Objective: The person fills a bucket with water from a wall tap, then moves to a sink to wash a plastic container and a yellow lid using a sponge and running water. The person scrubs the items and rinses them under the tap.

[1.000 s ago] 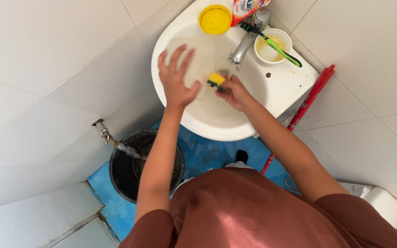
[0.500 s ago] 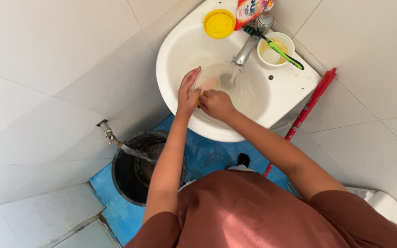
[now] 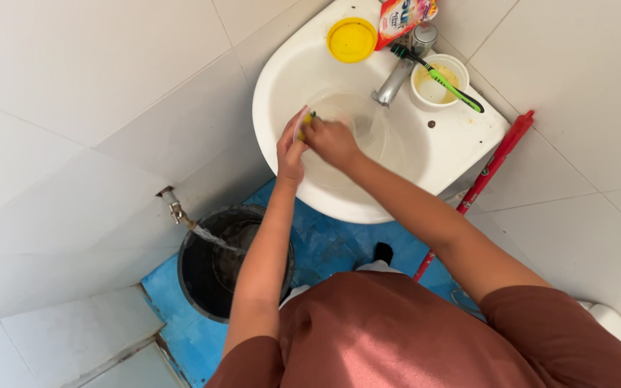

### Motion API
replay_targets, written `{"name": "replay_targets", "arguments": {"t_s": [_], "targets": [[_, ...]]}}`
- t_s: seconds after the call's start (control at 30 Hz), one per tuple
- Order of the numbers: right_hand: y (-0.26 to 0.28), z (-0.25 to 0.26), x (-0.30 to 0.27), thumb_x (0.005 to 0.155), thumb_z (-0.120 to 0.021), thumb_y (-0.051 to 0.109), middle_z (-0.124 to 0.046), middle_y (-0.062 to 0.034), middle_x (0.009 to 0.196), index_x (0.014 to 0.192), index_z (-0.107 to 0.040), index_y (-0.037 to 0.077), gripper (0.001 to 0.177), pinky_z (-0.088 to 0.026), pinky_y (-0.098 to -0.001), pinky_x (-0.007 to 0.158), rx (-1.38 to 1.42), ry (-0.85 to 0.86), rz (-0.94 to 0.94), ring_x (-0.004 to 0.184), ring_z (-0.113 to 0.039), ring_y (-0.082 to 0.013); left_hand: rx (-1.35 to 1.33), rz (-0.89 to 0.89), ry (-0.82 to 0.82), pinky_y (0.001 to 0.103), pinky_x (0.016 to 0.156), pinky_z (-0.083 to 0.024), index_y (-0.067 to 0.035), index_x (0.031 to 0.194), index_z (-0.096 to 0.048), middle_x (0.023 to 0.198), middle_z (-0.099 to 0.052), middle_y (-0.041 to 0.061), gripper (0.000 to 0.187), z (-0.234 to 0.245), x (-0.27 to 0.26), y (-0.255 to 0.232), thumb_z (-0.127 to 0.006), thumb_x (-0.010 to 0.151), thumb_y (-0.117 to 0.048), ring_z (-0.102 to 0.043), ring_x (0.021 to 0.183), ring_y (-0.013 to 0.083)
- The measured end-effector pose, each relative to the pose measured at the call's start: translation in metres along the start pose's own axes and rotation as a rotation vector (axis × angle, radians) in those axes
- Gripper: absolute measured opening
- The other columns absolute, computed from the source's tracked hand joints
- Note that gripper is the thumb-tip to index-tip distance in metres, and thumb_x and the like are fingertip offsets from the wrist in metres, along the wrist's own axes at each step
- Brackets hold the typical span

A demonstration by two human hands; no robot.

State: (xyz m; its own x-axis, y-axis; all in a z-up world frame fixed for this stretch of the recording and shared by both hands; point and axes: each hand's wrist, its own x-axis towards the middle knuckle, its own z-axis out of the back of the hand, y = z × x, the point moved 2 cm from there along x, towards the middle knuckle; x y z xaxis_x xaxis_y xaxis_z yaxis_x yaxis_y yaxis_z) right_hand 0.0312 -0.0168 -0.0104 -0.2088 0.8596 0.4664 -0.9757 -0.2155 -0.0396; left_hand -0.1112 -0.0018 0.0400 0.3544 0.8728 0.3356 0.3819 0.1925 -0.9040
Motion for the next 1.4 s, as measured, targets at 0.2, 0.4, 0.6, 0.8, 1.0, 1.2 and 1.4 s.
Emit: {"name": "replay_targets", "arguments": {"t_s": [0.2, 0.4, 0.6, 0.8, 1.0, 1.2, 1.4], "targets": [[-0.050, -0.038, 0.000, 0.083, -0.069, 0.012, -0.060, 0.0032, 0.072, 0.090, -0.065, 0.016, 0.009, -0.048, -0.0360, 0.041, -0.319, 0.013, -0.047, 0.053, -0.066, -0.0197, -0.117, -0.007, -0.106, 0.036, 0.114, -0.038, 0.005, 0.137, -0.063, 0.142, -0.061, 0.018, 0.071, 0.012, -0.006, 0.006, -0.051, 0.068, -0.007, -0.053, 0.130, 0.0240], [0.005, -0.047, -0.006, 0.077, -0.077, 0.029, -0.073, -0.0135, 0.073, 0.086, -0.080, 0.006, 0.025, -0.058, -0.0521, 0.061, 0.080, 0.829, -0.340, 0.076, -0.076, -0.0375, -0.012, -0.073, -0.035, 0.038, 0.113, -0.042, 0.003, 0.136, -0.065, 0.138, -0.064, 0.021, 0.074, 0.003, -0.004, -0.007, -0.054, 0.064, -0.007, -0.056, 0.130, 0.0281], [-0.001, 0.027, 0.051, 0.090, -0.062, 0.022, -0.071, -0.0213, 0.070, 0.082, -0.069, 0.000, 0.025, -0.058, -0.0585, 0.059, 0.339, 0.301, -0.495, 0.071, -0.074, -0.0472, 0.001, -0.061, -0.050, 0.041, 0.117, -0.038, 0.003, 0.134, -0.067, 0.139, -0.064, 0.018, 0.069, 0.004, 0.004, 0.005, -0.057, 0.067, -0.008, -0.056, 0.128, 0.0254], [-0.041, -0.044, 0.015, 0.087, -0.067, 0.007, -0.073, -0.0121, 0.074, 0.079, -0.077, 0.007, 0.013, -0.061, -0.0502, 0.061, -0.109, 0.478, -0.474, 0.074, -0.077, -0.0363, -0.078, -0.012, -0.153, 0.036, 0.117, -0.038, 0.002, 0.136, -0.066, 0.139, -0.064, 0.014, 0.069, 0.006, 0.003, 0.004, -0.051, 0.069, -0.006, -0.056, 0.123, 0.0203], [0.001, -0.042, 0.017, 0.082, -0.068, 0.034, -0.077, -0.0197, 0.077, 0.073, -0.081, 0.009, 0.030, -0.061, -0.0534, 0.077, 0.300, 0.917, -0.380, 0.087, -0.077, -0.0428, 0.009, 0.001, -0.124, 0.035, 0.109, -0.045, -0.001, 0.135, -0.068, 0.139, -0.064, 0.017, 0.071, -0.003, 0.002, -0.004, -0.056, 0.066, -0.008, -0.061, 0.121, 0.0228], [-0.032, -0.011, 0.032, 0.091, -0.063, 0.014, -0.069, -0.0158, 0.073, 0.093, -0.065, 0.005, 0.009, -0.061, -0.0530, 0.057, 0.081, 0.211, -0.454, 0.070, -0.075, -0.0409, -0.091, 0.118, -0.204, 0.022, 0.072, -0.046, -0.004, 0.138, -0.065, 0.130, -0.062, 0.006, 0.062, 0.000, -0.001, 0.000, -0.052, 0.077, -0.009, -0.053, 0.083, 0.0126], [0.004, -0.028, -0.012, 0.088, -0.066, 0.027, -0.078, -0.0078, 0.088, 0.090, -0.082, 0.015, 0.020, -0.059, -0.0491, 0.071, -0.125, 0.878, -0.255, 0.086, -0.077, -0.0324, -0.026, 0.099, -0.145, 0.033, 0.111, -0.045, -0.004, 0.136, -0.067, 0.140, -0.065, 0.014, 0.069, 0.003, 0.007, 0.002, -0.056, 0.069, -0.007, -0.058, 0.126, 0.0210]]}}
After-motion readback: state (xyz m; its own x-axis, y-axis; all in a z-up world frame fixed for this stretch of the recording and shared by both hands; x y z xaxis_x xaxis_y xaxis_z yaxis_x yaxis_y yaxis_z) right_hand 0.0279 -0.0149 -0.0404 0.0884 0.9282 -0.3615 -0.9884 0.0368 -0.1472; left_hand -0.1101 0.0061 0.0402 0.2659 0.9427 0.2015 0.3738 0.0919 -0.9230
